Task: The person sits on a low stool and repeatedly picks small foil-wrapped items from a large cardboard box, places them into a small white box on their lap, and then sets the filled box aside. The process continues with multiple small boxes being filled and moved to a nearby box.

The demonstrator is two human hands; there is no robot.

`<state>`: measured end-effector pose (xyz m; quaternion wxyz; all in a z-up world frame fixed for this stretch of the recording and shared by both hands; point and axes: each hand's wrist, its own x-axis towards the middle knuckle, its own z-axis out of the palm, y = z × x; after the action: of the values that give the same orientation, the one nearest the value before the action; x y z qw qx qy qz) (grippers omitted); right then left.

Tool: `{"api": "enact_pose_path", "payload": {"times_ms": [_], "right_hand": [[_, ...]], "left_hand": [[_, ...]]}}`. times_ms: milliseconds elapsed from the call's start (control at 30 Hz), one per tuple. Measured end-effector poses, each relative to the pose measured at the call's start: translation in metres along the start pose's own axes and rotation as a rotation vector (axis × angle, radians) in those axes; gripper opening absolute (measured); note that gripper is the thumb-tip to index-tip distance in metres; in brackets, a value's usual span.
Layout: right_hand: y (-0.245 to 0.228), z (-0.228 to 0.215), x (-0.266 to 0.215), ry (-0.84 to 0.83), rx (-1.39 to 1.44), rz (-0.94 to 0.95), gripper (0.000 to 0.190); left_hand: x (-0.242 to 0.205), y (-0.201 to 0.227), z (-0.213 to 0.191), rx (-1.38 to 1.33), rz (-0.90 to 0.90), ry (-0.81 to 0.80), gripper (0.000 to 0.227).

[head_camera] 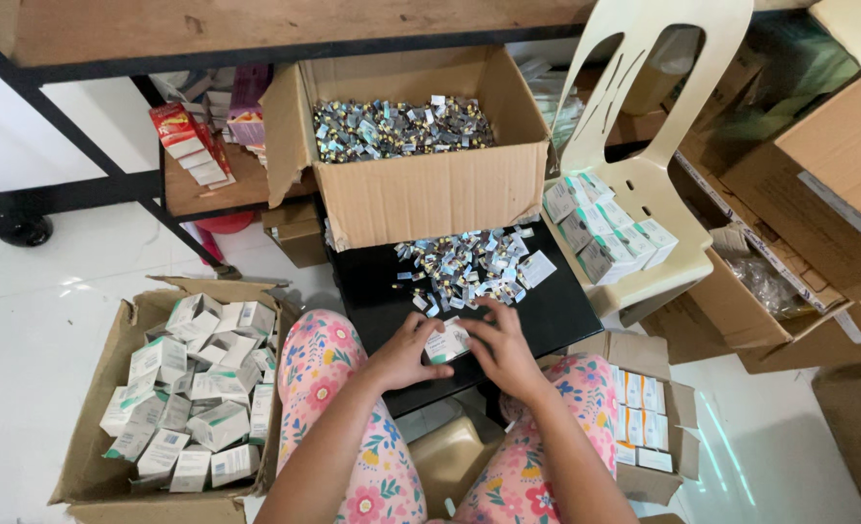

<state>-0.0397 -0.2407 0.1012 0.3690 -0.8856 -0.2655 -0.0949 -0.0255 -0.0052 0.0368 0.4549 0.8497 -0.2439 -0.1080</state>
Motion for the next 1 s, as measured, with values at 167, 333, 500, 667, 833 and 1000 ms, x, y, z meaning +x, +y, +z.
{"api": "enact_pose_path", "payload": {"times_ms": [167,333,500,667,833,1000], "right_hand": [[0.035,0.042,-0.002,0.017,0.275,0.265,0.034],[0.049,0.03,-0.001,-0.069,0.328,0.243,0.059],[0.033,0.013,-0.007,-0.342,0.4,0.119,0.064],[0.068,-0.023,-0.018,-0.071,0.242,0.07,0.06],[0.194,-0.108,0.001,0.475,0.24,0.728,0.067],[0.336,-0.189,0.068,0.658,-0.372,0.661,0.062]], "left_hand": [[0.002,-0.019,0.008,0.001,-0.053,0.047,0.058],[0.006,-0.002,0.004,0.098,-0.045,-0.006,0.089],[0.002,0.014,0.002,0.111,-0.044,0.035,0.077],[0.011,0.036,0.006,-0.109,0.006,0.211,0.089],[0.046,0.058,0.01,-0.244,0.008,0.169,0.079],[0.1,0.058,0.03,-0.157,0.074,0.171,0.067]]}}
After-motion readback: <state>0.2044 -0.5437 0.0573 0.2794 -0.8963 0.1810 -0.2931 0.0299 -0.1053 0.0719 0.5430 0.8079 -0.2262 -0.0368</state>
